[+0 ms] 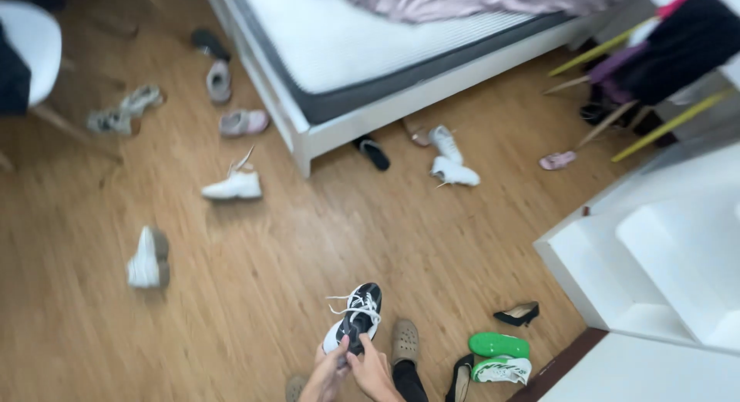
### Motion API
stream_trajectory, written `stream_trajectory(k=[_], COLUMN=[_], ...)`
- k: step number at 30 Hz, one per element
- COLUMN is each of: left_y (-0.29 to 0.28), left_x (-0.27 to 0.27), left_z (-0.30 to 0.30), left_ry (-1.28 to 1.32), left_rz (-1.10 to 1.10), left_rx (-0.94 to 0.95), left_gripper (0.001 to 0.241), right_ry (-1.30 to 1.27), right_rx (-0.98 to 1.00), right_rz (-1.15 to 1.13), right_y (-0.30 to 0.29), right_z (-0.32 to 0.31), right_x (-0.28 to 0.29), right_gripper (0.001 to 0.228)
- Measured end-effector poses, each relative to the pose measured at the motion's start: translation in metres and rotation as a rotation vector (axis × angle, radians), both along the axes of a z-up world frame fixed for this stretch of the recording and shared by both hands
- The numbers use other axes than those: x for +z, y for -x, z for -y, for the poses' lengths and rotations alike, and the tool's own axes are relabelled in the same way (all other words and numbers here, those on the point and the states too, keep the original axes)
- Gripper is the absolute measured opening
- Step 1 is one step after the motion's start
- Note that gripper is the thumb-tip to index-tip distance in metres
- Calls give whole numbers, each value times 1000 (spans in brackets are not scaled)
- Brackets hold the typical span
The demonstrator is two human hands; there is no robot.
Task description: The person picks up various pairs of shoes from the floor, including sneakers, high heels, and sandals, and places them onto a white shoe rack. The person handles each pair by hand, arranging them neatly on the shelves.
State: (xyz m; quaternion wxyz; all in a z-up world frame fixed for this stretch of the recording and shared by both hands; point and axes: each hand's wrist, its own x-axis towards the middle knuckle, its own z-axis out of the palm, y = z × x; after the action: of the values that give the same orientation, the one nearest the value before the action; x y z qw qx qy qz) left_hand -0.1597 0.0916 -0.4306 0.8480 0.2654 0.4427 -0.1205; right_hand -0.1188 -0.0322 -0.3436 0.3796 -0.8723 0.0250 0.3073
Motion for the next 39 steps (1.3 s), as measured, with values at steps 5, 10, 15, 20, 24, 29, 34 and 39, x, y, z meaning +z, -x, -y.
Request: stream_trajectory(k=[5, 10, 15, 20, 24, 29, 34, 39], left_y=[-46, -130, -223, -303, -346, -368, -387, -430], left_x=[142, 176, 309, 421, 511, 631, 720, 762], left_z=[60, 146, 238, 351, 435, 510, 563, 625], left_ry=[195, 146, 244, 95, -161, -289, -771, -724], left_rz=[180, 317, 578, 733, 1082, 1458, 1740, 2035], left_rx=[-58, -288, -448, -636, -750, -836, -791, -668], left_gripper=[45, 44, 52, 56, 69, 77, 93, 89], right_ry=[-34, 111, 0, 7, -118, 35, 264, 317], right_rx=[-118, -411, -642, -745, -747, -786, -850, -794], right_rz=[259, 441, 776, 1116, 1357, 1586, 1726, 1924], right_y=[-27, -92, -151, -197, -214, -229, -251, -279], right_z=[45, 118, 214, 323, 401, 472, 533, 573], right_x=[89, 188, 272, 380, 472, 555, 606, 663], right_gripper=[43, 42, 34, 34, 31, 29, 29, 30])
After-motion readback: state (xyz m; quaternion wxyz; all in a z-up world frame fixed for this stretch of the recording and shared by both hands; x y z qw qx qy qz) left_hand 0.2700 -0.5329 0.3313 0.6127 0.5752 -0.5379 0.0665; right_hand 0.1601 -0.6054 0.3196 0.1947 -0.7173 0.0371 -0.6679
